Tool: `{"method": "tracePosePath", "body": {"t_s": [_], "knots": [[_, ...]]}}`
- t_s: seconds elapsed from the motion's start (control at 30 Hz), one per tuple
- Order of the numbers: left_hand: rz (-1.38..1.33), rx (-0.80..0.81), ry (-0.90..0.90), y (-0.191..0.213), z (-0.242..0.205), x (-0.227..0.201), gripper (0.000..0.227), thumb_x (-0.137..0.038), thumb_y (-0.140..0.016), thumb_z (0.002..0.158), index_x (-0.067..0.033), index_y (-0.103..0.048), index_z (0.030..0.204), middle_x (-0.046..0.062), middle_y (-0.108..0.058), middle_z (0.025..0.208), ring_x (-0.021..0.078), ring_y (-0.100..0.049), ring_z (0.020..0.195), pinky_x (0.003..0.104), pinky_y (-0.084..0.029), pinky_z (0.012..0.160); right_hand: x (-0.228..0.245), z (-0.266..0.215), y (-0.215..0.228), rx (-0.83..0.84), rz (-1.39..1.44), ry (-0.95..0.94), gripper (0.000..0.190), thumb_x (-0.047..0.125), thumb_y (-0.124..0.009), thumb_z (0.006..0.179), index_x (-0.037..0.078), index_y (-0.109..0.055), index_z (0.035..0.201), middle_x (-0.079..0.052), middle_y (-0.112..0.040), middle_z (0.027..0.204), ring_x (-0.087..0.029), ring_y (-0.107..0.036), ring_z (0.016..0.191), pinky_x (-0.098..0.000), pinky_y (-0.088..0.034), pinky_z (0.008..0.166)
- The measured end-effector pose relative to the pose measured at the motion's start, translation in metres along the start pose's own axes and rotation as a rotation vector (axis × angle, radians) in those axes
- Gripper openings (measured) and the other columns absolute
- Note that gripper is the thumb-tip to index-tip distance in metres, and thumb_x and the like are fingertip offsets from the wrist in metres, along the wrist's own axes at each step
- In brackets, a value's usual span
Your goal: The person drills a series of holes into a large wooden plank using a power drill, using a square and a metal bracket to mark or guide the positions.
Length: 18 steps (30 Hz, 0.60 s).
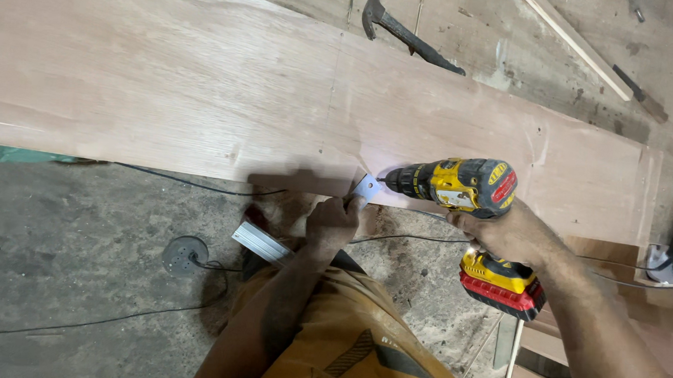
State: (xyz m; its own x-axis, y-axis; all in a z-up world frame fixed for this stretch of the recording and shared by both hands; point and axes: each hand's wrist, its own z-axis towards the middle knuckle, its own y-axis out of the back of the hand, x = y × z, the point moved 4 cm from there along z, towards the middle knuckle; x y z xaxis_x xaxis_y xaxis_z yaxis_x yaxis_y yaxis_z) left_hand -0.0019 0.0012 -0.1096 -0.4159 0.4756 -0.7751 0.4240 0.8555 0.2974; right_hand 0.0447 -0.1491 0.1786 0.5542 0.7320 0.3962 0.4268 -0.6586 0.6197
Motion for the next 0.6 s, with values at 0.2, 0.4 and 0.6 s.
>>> {"method": "tracePosePath", "body": {"t_s": [0.2,0.4,0.6], "knots": [[0.064,-0.068,0.017,0.000,0.001,-0.001,0.064,-0.065,-0.049,0.099,-0.0051,-0.069,0.088,0.021,-0.071,0.087,0.0384,-0.073,0.099,0.053,-0.058,0.089,-0.003,-0.011,-0.001,-0.011,0.081,0.021,0.018,0.002,-0.070,0.083,-0.005,-0.065,0.067,-0.015,-0.058,0.052,-0.024,-0.062,0.046,-0.0351,-0.054,0.046],[-0.064,-0.059,-0.004,0.017,-0.025,-0.036,0.057,-0.059,-0.051,0.098,-0.0107,-0.070,0.072,0.011,-0.070,0.065,0.0344,-0.074,0.077,0.045,-0.056,0.081,-0.008,-0.014,0.005,-0.041,0.203,0.080,0.016,0.001,-0.071,0.085,-0.007,-0.065,0.073,-0.017,-0.059,0.054,-0.025,-0.061,0.047,-0.0359,-0.055,0.046],[-0.224,0.003,0.007,0.021,-0.023,-0.025,0.058,-0.049,-0.058,0.099,-0.0102,-0.065,0.057,0.006,-0.063,0.047,0.0151,-0.064,0.041,0.027,-0.053,0.045,-0.064,0.009,0.011,-0.060,0.239,0.104,0.014,0.004,-0.076,0.086,-0.007,-0.067,0.085,-0.019,-0.062,0.060,-0.027,-0.064,0.053,-0.0387,-0.057,0.051]]}}
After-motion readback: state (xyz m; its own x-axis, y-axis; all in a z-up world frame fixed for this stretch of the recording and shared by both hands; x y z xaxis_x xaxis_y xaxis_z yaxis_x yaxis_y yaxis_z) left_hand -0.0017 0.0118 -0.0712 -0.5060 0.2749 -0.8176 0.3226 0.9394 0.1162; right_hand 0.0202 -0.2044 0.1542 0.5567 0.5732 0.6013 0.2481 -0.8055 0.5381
